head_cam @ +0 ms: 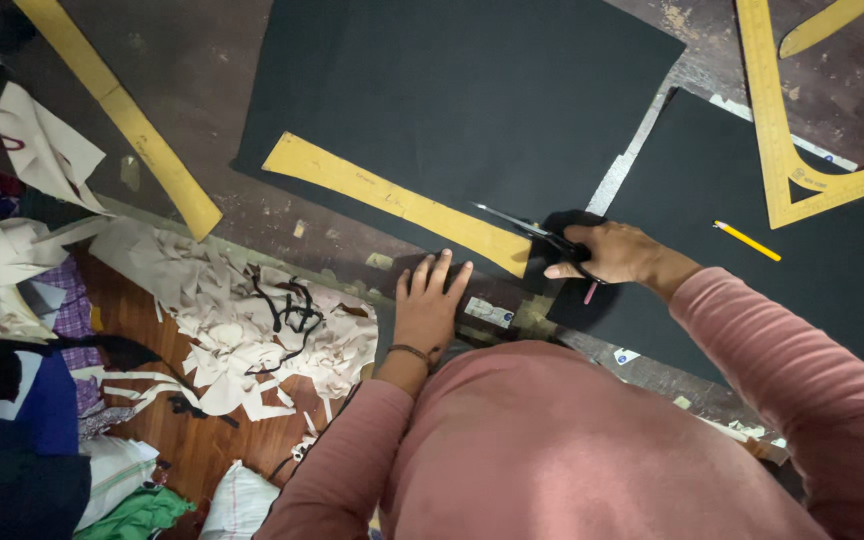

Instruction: The person cuts a large piece of black fabric using scissors, guided by a yellow ruler and pencil markings. They then fold the cut fabric, mark it with a pencil, and continue cutting along the marked lines.

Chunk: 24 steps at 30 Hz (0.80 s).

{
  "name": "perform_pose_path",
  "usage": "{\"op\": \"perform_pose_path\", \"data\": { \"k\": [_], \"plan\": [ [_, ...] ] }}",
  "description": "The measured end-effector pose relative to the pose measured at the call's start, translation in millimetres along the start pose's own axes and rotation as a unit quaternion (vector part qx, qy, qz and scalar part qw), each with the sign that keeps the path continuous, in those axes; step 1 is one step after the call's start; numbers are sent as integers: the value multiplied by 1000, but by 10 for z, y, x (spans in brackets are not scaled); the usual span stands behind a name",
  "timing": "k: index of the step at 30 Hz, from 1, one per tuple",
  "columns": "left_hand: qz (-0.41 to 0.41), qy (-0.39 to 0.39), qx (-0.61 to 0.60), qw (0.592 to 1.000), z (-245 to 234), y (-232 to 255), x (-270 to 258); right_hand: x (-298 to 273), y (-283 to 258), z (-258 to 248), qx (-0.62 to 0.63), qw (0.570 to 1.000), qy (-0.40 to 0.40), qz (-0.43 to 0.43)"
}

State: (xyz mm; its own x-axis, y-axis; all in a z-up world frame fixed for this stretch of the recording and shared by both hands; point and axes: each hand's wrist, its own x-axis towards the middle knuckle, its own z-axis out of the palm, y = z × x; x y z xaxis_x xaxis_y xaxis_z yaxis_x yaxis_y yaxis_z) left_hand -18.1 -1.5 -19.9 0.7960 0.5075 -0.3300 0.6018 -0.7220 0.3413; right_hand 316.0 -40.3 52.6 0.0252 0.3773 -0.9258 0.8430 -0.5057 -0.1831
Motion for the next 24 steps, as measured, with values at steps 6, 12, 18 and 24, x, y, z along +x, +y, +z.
{"op": "perform_pose_path", "data": {
  "k": [6,12,18,24],
  "plan": [
    [23,89,20,996,75,-38,-3,283,-76,118,-5,1000,15,-15],
    [23,94,27,995,46,-42,10,166,-275,-65,-2,1000,17,-22],
    [21,62,2,998,-19,-66,45,245,-498,-179,15,1000,19,-16],
    [-137,184,-109,967,-823,-672,393,205,-587,-270,3,997,50,-59]
  ]
}}
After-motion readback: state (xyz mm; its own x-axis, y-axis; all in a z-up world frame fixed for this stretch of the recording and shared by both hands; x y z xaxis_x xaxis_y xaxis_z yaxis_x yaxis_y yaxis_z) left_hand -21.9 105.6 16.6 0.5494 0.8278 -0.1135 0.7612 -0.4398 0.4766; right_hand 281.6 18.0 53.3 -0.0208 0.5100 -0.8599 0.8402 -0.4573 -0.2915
